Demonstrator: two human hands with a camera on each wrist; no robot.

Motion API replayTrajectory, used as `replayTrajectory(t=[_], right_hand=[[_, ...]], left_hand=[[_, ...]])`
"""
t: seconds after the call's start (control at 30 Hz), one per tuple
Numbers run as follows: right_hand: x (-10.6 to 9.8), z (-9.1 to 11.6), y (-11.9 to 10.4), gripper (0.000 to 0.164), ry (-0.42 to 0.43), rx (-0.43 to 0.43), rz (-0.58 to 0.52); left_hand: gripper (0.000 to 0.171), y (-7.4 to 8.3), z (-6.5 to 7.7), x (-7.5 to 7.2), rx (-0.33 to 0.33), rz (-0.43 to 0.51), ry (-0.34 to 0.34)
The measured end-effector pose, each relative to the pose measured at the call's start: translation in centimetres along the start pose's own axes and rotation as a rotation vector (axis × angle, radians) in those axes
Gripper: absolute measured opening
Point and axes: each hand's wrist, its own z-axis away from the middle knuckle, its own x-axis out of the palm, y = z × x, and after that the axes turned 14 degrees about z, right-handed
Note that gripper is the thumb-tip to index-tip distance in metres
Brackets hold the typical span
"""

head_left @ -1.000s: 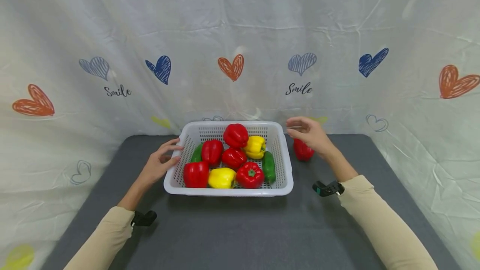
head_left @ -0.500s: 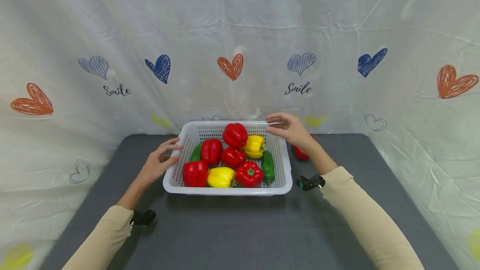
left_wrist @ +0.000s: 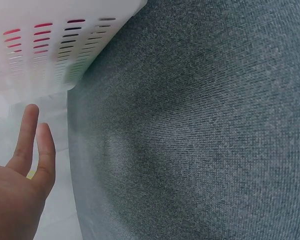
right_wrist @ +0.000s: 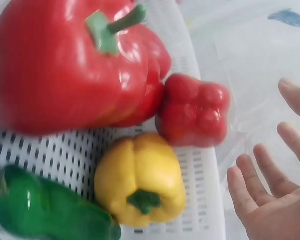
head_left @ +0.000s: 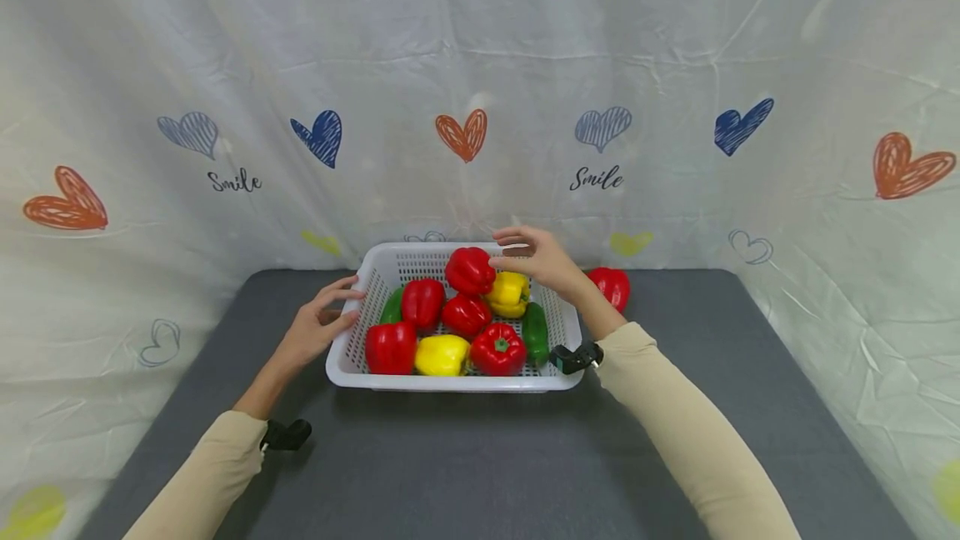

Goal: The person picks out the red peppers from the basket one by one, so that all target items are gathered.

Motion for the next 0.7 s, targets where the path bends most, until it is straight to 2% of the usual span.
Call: replayTrajectory(t=[0.13,0.4,0.57,0.7], right_hand=[[1.0,-0.5,-0.3,0.054,0.010,0.029,0.007],[2.8,-1.3,-0.3,0.064,0.043,0.143,0.029],[4.0,-1.7,0.1,0.065,0.056,0.161,0.005],[4.8,-2.0,0.0,0.065,0.077,0.181,0.028]], left_hand=[[0.036,0.0,0.0,0.0,0.000,0.003,-0.002],[0.036,-0.1,0.0,0.0,0.009,0.004,-0.003],[0.036,0.0,0.0,0.0,0.010,-0.004,-0.002],[0.036,0.2,0.0,0.0,0.011,0.000,-0.005]])
